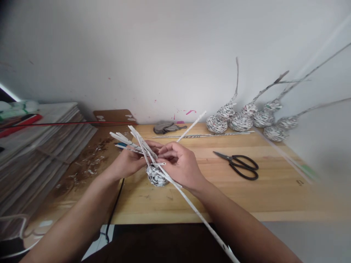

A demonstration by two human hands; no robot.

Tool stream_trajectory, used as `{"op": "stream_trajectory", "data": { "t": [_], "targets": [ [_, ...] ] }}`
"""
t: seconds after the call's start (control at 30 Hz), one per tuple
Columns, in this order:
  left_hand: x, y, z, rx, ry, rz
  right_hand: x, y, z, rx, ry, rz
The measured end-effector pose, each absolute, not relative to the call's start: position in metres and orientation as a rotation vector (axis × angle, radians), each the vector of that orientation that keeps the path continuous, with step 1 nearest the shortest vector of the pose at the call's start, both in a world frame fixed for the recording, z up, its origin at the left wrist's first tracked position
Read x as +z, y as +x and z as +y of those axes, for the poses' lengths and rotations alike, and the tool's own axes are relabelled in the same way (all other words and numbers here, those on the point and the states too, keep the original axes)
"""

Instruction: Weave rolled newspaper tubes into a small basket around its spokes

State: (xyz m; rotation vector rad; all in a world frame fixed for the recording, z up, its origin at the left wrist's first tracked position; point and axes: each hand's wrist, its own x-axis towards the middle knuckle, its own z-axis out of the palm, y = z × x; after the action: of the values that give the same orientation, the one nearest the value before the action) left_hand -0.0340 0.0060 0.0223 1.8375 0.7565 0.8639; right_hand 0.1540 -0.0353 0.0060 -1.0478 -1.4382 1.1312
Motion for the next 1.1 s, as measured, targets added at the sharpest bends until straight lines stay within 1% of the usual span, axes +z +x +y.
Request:
{"op": "stream_trajectory", "data": {
  "t": [0.27, 0.43, 0.5, 0.6, 0.73, 0.8, 0.93, 1.1],
  "targets": [
    [0.021, -0.036, 0.007, 0.851, 1.851, 0.775, 0.0, 0.149, -0.038, 0.911, -1.035, -1.52],
    [0.019, -0.038, 0.008, 0.901, 1.809, 0.793, 0.005, 0.15, -0.038, 0.614, -1.071, -1.552],
    [0.019, -0.038, 0.008, 0.902, 1.826, 0.791, 0.007, 0.153, -0.035, 0.548, -1.074, -1.594],
    [0.019, -0.038, 0.009, 0.919, 1.873, 0.802, 0.008, 0.157, -0.031, 0.613, -1.117, -1.606],
    [0.017, -0.038, 0.01, 1.035, 1.975, 0.926, 0.003, 0.157, -0.028, 0.937, -1.152, -1.516],
    [0.014, -0.037, 0.009, 1.109, 2.053, 1.029, 0.001, 0.156, -0.028, 1.025, -1.129, -1.473],
    [0.01, -0.034, 0.006, 1.163, 2.19, 1.177, -0.001, 0.153, -0.028, 0.952, -1.109, -1.439],
    [0.009, -0.028, 0.004, 1.169, 2.205, 1.254, -0.003, 0.153, -0.032, 0.831, -1.046, -1.437]
  ]
}}
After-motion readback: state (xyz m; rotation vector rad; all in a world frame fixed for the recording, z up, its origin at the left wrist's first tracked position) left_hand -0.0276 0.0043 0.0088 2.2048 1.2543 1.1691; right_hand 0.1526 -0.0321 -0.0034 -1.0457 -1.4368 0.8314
